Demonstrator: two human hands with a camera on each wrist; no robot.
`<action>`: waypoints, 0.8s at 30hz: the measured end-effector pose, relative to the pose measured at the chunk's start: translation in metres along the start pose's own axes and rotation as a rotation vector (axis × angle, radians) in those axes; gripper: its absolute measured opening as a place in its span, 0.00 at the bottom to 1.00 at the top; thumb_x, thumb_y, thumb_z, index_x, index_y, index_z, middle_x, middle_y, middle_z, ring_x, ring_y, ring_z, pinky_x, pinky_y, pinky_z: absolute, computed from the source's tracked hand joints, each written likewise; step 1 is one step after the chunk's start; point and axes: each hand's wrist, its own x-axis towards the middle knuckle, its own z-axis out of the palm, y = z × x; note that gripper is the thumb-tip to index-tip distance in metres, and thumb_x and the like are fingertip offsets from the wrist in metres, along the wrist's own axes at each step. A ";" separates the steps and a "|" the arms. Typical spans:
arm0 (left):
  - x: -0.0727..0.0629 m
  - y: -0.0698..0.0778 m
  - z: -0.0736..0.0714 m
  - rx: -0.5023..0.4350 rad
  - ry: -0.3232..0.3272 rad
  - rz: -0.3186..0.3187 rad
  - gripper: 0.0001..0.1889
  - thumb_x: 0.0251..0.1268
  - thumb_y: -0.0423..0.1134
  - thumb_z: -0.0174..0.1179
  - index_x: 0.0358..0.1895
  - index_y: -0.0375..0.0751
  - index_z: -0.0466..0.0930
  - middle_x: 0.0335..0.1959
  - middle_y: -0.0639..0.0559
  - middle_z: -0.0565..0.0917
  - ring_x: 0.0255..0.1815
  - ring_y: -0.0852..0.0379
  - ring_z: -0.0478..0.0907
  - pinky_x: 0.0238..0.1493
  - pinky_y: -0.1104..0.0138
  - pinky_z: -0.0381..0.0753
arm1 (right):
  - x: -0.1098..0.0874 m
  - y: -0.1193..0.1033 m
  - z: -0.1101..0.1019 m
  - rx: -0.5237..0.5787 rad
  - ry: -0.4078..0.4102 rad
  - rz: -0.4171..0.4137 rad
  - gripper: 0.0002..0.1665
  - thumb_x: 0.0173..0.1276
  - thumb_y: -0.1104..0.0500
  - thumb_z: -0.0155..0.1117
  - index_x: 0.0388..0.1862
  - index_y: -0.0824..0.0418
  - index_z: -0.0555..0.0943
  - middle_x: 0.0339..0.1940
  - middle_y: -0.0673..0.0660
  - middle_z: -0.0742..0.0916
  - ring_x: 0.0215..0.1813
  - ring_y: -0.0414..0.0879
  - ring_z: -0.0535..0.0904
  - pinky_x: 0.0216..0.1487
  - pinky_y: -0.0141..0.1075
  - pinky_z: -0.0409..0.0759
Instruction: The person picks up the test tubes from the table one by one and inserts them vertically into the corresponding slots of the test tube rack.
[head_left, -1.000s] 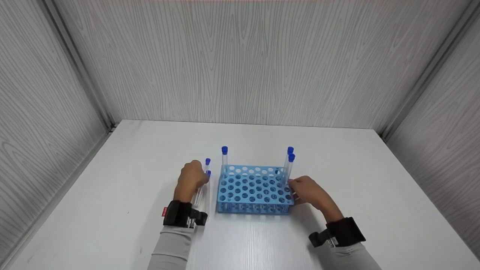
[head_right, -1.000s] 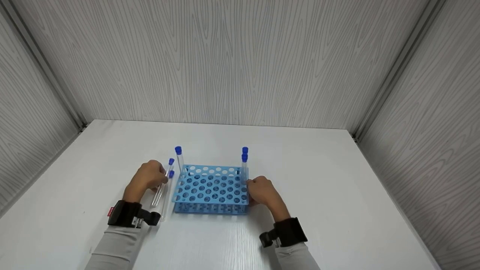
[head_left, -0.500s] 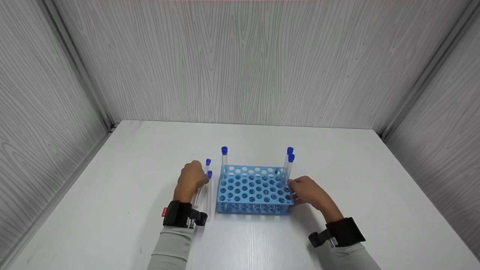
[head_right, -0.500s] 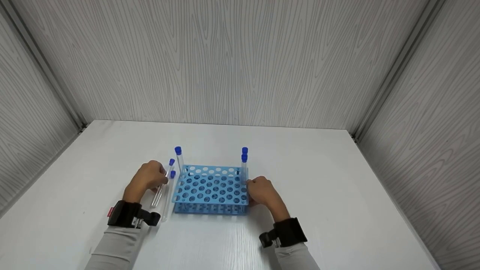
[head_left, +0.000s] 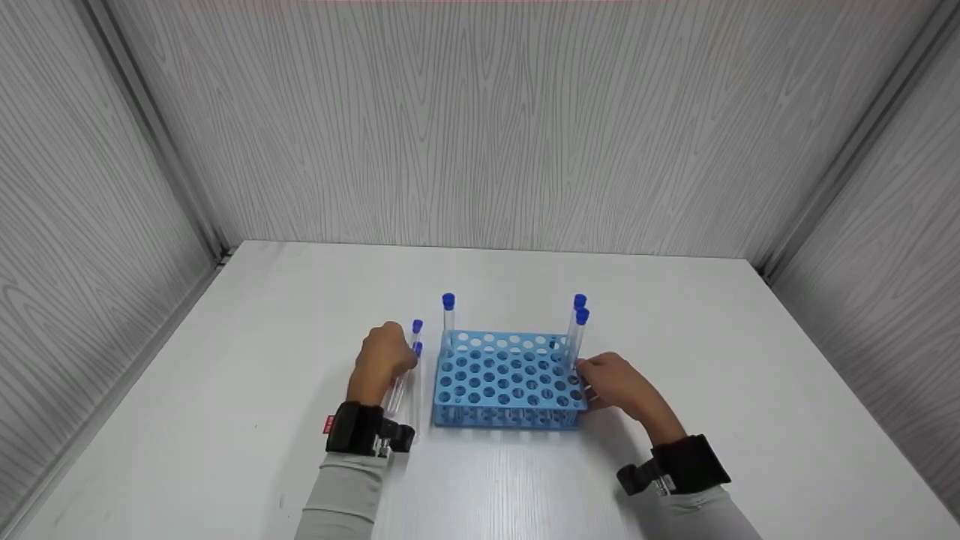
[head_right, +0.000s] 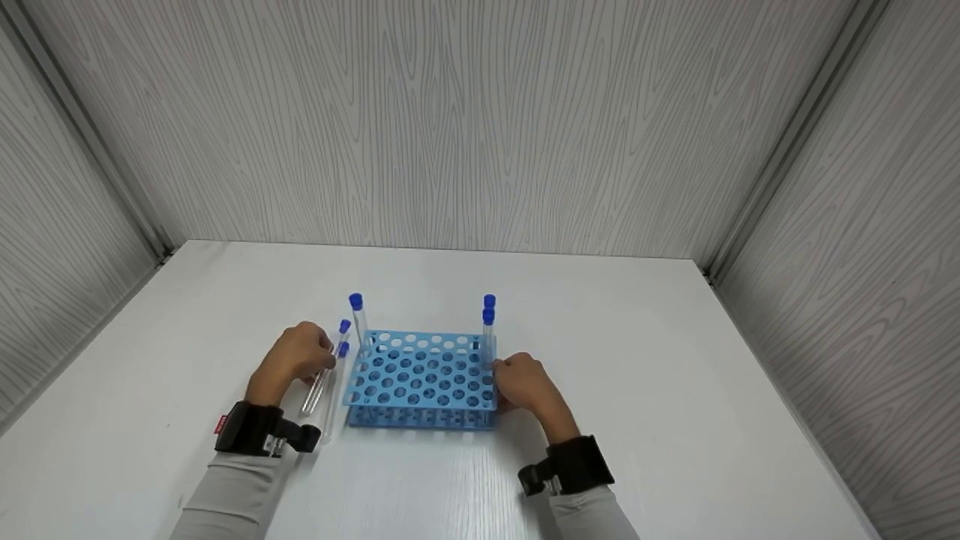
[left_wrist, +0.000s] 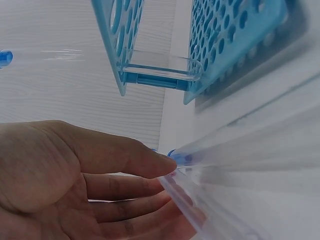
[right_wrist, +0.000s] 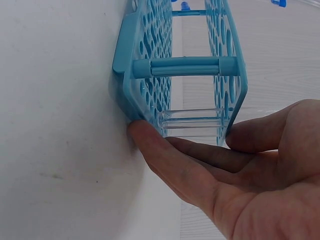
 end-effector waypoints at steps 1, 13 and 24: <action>0.000 0.000 0.000 0.000 0.001 0.000 0.18 0.62 0.28 0.60 0.55 0.25 0.77 0.42 0.37 0.83 0.37 0.46 0.80 0.30 0.64 0.77 | 0.000 0.000 0.000 0.000 0.003 0.002 0.27 0.81 0.55 0.46 0.58 0.77 0.78 0.40 0.63 0.84 0.42 0.51 0.85 0.45 0.43 0.87; 0.000 -0.003 -0.003 -0.006 0.007 0.018 0.16 0.59 0.28 0.61 0.51 0.24 0.79 0.40 0.36 0.84 0.33 0.47 0.80 0.26 0.64 0.78 | 0.000 0.001 0.000 0.012 -0.002 -0.004 0.26 0.81 0.55 0.46 0.58 0.77 0.78 0.39 0.62 0.84 0.41 0.50 0.85 0.45 0.43 0.87; -0.005 0.005 -0.009 -0.043 0.025 0.032 0.13 0.63 0.31 0.63 0.48 0.27 0.81 0.37 0.39 0.84 0.34 0.49 0.80 0.31 0.63 0.81 | 0.001 0.001 -0.001 0.018 -0.015 -0.029 0.25 0.81 0.55 0.45 0.55 0.77 0.79 0.38 0.63 0.85 0.39 0.50 0.86 0.44 0.43 0.87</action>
